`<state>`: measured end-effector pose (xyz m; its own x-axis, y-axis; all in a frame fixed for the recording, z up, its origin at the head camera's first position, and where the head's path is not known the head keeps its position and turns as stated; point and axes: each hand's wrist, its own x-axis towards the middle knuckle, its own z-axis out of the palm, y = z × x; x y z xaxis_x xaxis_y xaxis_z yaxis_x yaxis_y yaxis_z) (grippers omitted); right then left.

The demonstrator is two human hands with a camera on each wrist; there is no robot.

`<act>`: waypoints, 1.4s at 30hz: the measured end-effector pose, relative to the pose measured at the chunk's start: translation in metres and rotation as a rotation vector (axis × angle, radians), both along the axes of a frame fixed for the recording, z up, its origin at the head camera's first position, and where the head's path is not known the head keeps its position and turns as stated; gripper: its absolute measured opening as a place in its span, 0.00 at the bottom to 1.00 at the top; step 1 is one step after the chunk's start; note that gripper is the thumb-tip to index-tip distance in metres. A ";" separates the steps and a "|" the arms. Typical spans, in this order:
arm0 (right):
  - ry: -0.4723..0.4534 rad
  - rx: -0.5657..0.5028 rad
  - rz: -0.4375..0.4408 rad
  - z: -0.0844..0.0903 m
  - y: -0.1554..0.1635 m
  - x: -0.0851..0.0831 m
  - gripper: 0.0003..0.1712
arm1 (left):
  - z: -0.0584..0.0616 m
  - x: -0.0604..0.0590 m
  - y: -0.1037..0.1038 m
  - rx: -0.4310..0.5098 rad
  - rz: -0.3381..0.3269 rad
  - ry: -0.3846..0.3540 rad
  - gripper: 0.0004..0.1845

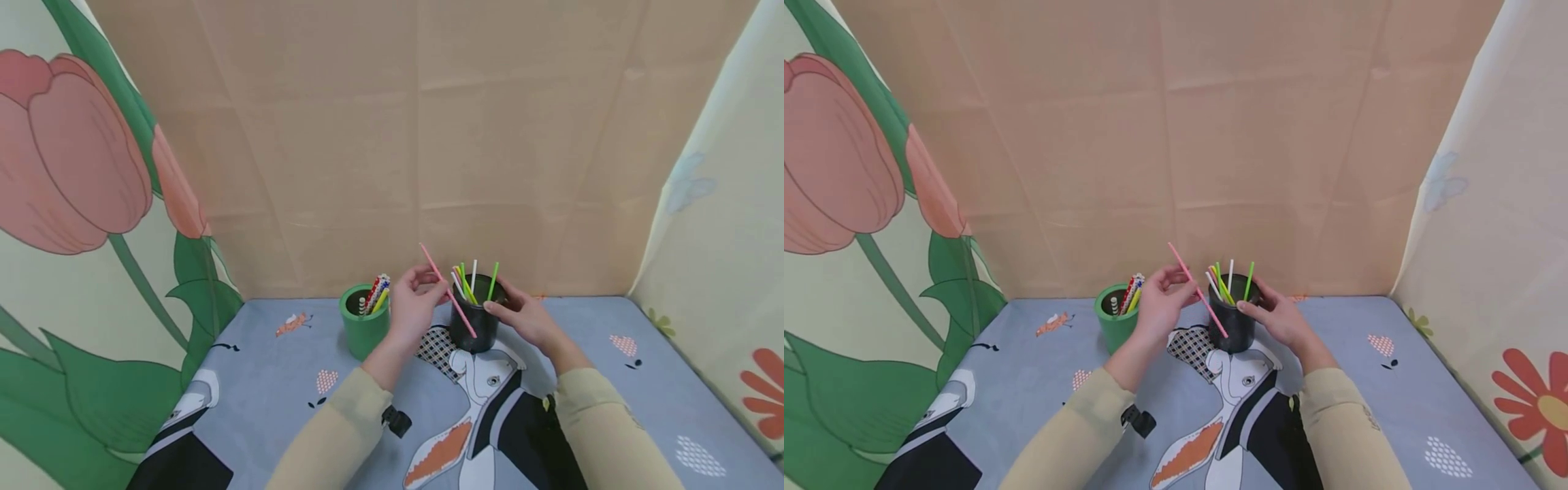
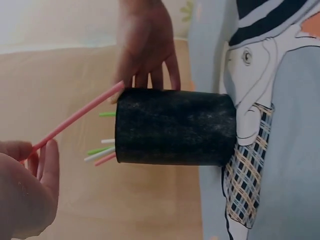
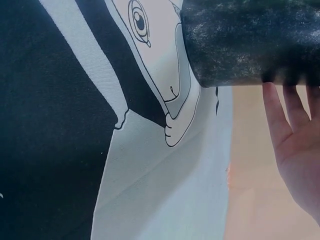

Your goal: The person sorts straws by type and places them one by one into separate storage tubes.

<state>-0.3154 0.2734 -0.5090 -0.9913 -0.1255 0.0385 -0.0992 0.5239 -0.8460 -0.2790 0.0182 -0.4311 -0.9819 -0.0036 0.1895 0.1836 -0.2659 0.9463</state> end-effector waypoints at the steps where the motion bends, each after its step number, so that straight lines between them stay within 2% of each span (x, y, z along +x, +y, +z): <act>1: 0.000 -0.003 0.000 0.000 0.000 0.000 0.53 | 0.003 -0.002 0.002 0.023 0.024 0.021 0.18; 5: 0.002 -0.008 0.003 0.000 0.002 -0.001 0.53 | 0.011 -0.009 0.011 0.117 0.094 0.085 0.16; 9: -0.003 0.002 0.003 0.001 0.002 0.000 0.54 | 0.014 -0.014 0.018 0.170 0.149 0.128 0.14; 15: -0.011 0.019 -0.002 0.001 0.001 0.001 0.56 | 0.004 -0.020 0.028 0.079 0.195 0.172 0.12; 22: 0.000 0.025 0.000 -0.002 0.000 0.000 0.57 | -0.010 -0.022 0.038 0.010 0.210 0.158 0.11; 28: 0.018 0.028 0.002 -0.001 0.002 0.001 0.56 | -0.012 -0.024 0.044 -0.001 0.203 0.193 0.10; 31: 0.020 0.023 0.001 -0.001 0.002 0.001 0.57 | -0.012 -0.024 0.045 -0.024 0.204 0.188 0.10; 37: 0.025 0.028 -0.002 -0.001 0.002 0.001 0.57 | -0.015 -0.024 0.046 -0.090 0.206 0.169 0.08; 42: 0.032 0.015 0.001 -0.003 0.002 -0.001 0.53 | -0.017 -0.025 0.046 -0.169 0.177 0.167 0.09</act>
